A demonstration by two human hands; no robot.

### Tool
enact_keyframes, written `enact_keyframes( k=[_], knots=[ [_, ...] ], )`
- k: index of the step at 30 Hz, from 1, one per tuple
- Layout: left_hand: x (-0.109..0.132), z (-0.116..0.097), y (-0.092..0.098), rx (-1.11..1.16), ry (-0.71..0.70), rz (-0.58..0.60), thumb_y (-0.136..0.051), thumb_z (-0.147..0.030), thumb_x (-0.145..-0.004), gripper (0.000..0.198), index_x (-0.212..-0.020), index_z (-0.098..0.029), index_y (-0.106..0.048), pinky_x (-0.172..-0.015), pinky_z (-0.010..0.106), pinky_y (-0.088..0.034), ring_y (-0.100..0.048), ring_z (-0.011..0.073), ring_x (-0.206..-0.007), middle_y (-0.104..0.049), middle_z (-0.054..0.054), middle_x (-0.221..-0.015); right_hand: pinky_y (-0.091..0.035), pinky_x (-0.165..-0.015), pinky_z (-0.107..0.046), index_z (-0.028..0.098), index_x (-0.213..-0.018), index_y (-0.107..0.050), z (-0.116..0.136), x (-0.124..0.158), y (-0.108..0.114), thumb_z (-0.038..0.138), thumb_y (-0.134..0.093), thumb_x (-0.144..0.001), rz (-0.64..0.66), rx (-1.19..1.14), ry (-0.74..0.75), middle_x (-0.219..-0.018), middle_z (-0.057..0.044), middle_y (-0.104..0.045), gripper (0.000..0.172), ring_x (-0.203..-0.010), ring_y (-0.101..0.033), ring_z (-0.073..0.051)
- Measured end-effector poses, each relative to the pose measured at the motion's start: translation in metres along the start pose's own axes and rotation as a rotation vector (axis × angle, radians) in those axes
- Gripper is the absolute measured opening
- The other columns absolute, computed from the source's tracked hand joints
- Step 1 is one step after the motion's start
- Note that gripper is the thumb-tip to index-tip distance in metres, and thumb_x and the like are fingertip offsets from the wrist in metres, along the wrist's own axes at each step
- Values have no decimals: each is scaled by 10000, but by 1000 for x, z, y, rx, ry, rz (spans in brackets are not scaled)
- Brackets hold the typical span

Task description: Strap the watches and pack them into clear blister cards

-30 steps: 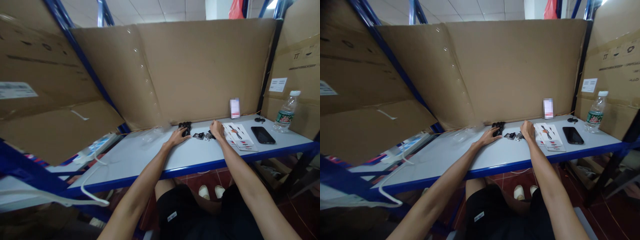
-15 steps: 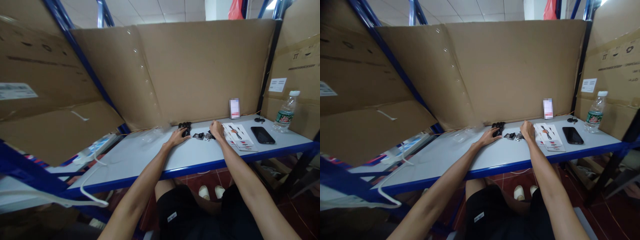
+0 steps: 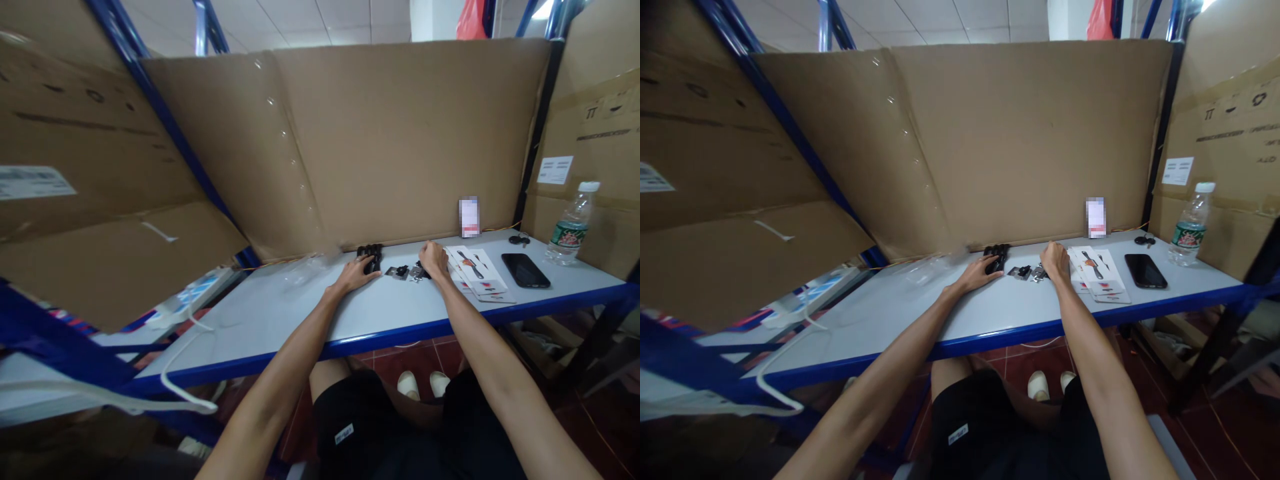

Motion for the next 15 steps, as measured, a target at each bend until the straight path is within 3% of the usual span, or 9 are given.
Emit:
enact_keyframes(
  k=[15],
  knots=[
    [0,3,-1,-28,25,9,-530,-803,-853,932,-1554,-191,-485,-1200,475,-332,-402,356,-1491,-445,178,-1609,-502,-892,-307,199,-1179,-746,-2,-1,-1,204,-433,-1010,2,1,-7,-1185,-155,-744,355,-1103,-701,-251]
  ],
)
Point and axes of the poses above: each hand's wrist, its own x-axis away from the middle knuckle, its own y-axis out of the back of the hand, z = x × y, the point moved 8 cm from there along -x, towards the middle knuckle
